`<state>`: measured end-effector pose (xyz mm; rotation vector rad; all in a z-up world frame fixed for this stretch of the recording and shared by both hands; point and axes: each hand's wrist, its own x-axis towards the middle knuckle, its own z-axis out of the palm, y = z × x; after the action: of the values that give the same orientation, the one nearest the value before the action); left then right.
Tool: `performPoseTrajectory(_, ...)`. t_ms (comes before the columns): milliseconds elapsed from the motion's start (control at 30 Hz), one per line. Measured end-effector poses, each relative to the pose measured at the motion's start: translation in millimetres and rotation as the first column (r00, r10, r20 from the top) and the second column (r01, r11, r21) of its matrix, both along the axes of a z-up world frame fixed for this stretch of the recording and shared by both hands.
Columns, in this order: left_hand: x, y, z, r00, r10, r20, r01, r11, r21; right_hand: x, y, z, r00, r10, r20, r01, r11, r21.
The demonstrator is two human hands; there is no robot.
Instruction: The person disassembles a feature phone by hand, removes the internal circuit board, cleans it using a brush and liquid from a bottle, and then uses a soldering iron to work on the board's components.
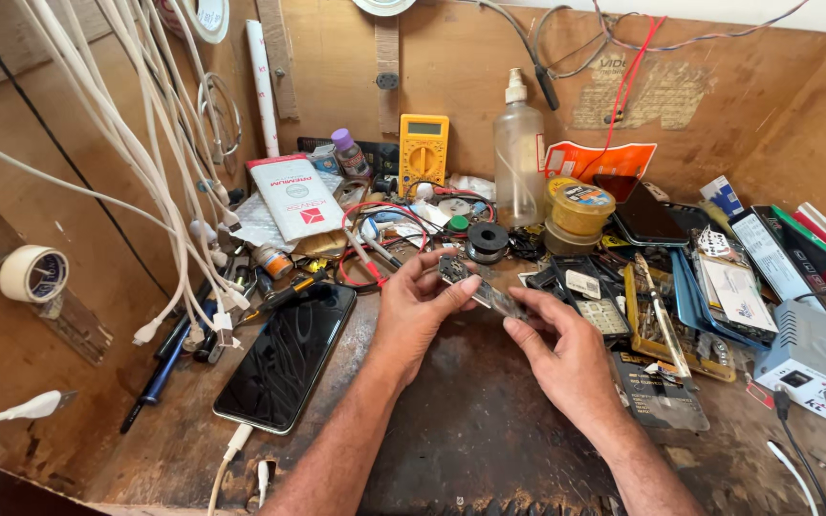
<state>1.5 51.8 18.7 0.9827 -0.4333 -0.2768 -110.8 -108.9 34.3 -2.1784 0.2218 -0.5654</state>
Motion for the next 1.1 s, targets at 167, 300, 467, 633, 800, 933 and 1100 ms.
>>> performPoseTrajectory(167, -0.9, -3.8, -1.6, 0.986, 0.092, 0.139, -0.093, 0.996, -0.002, 1.5, 4.4, 6.3, 0.952, -0.015, 0.307, 0.085, 0.973, -0.216)
performPoseTrajectory(300, -2.3, -7.0, -1.5, 0.964, 0.129, 0.231, -0.136, 0.991, 0.016, 7.2, 7.2, 18.2, 0.952, 0.034, 0.303, 0.075, 0.938, -0.338)
performPoseTrajectory(467, -6.8, -7.7, 1.7, 0.956, 0.155, 0.248, -0.18, 0.981, 0.079, 15.0, 14.0, 27.8, 0.958, 0.172, 0.228, -0.023, 0.842, -0.54)
performPoseTrajectory(633, -8.9, -6.2, 4.4, 0.943, 0.166, 0.289, -0.206, 0.972, 0.115, 18.4, 16.0, 31.3, 0.969, 0.149, 0.198, -0.01, 0.823, -0.569)
performPoseTrajectory(800, -14.0, -2.0, 9.4, 0.934, 0.154, 0.322, -0.213, 0.965, 0.156, 21.0, 14.0, 37.2, 0.984, 0.137, 0.115, -0.047, 0.817, -0.574)
performPoseTrajectory(933, -16.7, -0.8, 11.9, 0.936, 0.144, 0.321, -0.199, 0.97, 0.143, 23.3, 12.9, 38.3, 0.984, 0.147, 0.102, -0.063, 0.819, -0.57)
performPoseTrajectory(1100, -19.3, -2.2, 13.1, 0.946, 0.14, 0.292, -0.182, 0.975, 0.125, 20.7, 16.5, 34.6, 0.994, 0.08, 0.077, -0.026, 0.842, -0.54)
